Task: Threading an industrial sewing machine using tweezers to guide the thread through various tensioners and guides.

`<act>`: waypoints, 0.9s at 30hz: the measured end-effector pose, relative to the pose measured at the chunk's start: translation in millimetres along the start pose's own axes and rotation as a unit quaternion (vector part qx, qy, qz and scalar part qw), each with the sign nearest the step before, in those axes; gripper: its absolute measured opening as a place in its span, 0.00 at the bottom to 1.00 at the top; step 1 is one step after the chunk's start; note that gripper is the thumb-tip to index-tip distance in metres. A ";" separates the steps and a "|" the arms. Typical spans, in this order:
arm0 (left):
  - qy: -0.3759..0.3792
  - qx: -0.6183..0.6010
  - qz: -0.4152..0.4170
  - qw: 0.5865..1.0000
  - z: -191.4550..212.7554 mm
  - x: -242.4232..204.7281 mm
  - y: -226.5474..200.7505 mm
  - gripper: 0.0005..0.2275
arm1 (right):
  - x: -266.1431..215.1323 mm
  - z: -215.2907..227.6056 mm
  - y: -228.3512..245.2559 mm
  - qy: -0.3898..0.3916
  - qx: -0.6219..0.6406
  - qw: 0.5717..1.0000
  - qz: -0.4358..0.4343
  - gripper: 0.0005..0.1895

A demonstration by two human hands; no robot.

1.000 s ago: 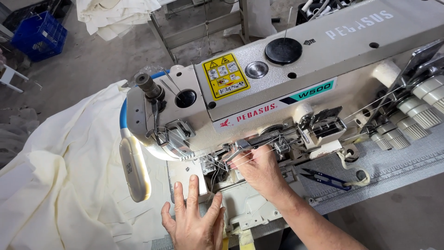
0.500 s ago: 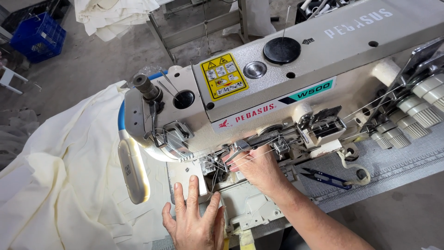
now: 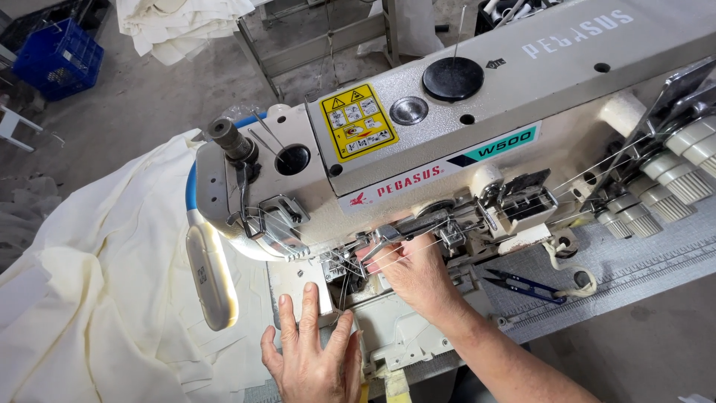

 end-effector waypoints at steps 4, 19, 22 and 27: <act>0.005 -0.001 0.005 1.000 0.0 1.3 -0.5 0.08 | -7.0 3.2 3.7 -0.005 -0.111 0.993 -0.049 0.16; 0.007 0.003 0.004 1.000 -6.6 2.2 0.2 0.07 | -12.1 0.6 -2.0 0.007 -0.091 0.992 0.083 0.15; 0.003 0.002 0.001 1.000 -5.5 3.7 -1.5 0.07 | -15.2 2.9 -6.5 -0.008 -0.083 0.996 0.029 0.15; 0.012 -0.006 0.002 1.000 -6.3 3.9 -1.5 0.07 | -20.1 7.7 -6.8 -0.058 -0.037 0.997 -0.036 0.15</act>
Point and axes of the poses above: each hand's wrist, its own x-axis towards the middle knuckle, its own z-axis out of the back of the hand, y = z × x, the point moved 6 cm from there along x, towards the middle knuckle, and after that the axes turned 7 degrees about -y, right-handed, at the moved point
